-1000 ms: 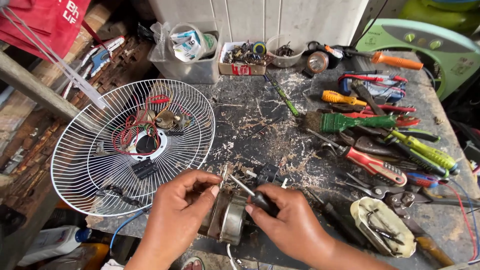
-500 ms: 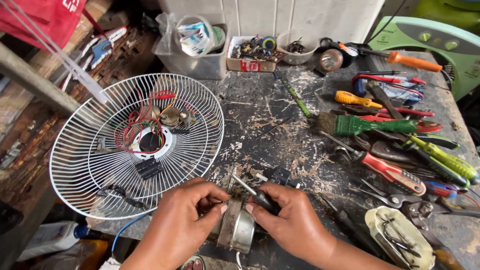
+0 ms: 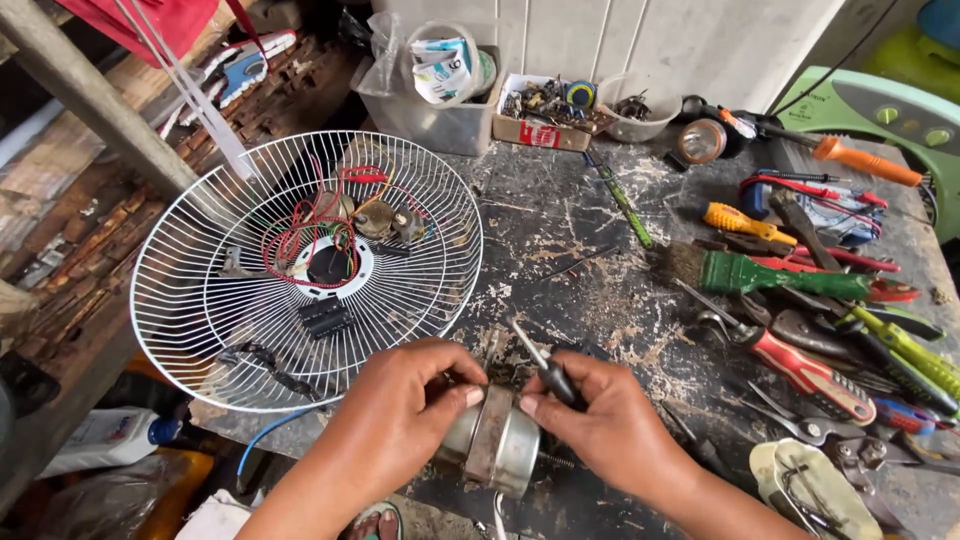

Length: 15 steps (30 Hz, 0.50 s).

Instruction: Disassembling and inspecting an electric fan motor using a screwdriver and pliers on a repair bench.

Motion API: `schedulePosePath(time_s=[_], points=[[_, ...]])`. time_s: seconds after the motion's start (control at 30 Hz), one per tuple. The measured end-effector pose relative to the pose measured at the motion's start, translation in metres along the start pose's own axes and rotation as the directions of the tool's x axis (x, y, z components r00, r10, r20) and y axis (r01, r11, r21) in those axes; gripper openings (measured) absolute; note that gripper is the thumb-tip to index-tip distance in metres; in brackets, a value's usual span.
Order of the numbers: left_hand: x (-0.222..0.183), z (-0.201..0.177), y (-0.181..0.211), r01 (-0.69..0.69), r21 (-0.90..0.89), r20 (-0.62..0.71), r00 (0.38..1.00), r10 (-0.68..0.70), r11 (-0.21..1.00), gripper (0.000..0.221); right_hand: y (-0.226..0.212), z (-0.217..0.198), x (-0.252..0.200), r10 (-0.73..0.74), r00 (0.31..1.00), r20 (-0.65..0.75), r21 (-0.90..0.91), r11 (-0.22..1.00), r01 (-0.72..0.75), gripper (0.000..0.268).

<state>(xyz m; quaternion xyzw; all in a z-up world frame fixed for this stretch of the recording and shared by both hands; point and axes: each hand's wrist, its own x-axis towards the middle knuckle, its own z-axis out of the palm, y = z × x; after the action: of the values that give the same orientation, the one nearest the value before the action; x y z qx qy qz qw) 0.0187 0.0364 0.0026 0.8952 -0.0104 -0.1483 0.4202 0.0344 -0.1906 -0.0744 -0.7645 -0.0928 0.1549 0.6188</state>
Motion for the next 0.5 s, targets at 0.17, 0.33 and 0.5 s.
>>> schedulePosePath(time_s=[0.17,0.33,0.5], points=[[-0.003,0.0,0.008,0.118,-0.005,0.031,0.993,-0.117,0.993,0.01,-0.012,0.003,-0.006,-0.089,0.996,-0.018,-0.038,0.995,0.088,0.008],[-0.002,0.0,0.003,0.079,-0.028,0.041,0.996,-0.078,0.996,0.011,-0.012,0.009,-0.01,-0.068,0.997,-0.026,-0.028,0.997,0.067,0.005],[0.002,0.002,-0.001,0.062,-0.023,0.017,0.998,-0.062,0.998,0.007,-0.017,0.004,-0.015,-0.01,1.0,-0.011,-0.051,0.999,0.01,0.011]])
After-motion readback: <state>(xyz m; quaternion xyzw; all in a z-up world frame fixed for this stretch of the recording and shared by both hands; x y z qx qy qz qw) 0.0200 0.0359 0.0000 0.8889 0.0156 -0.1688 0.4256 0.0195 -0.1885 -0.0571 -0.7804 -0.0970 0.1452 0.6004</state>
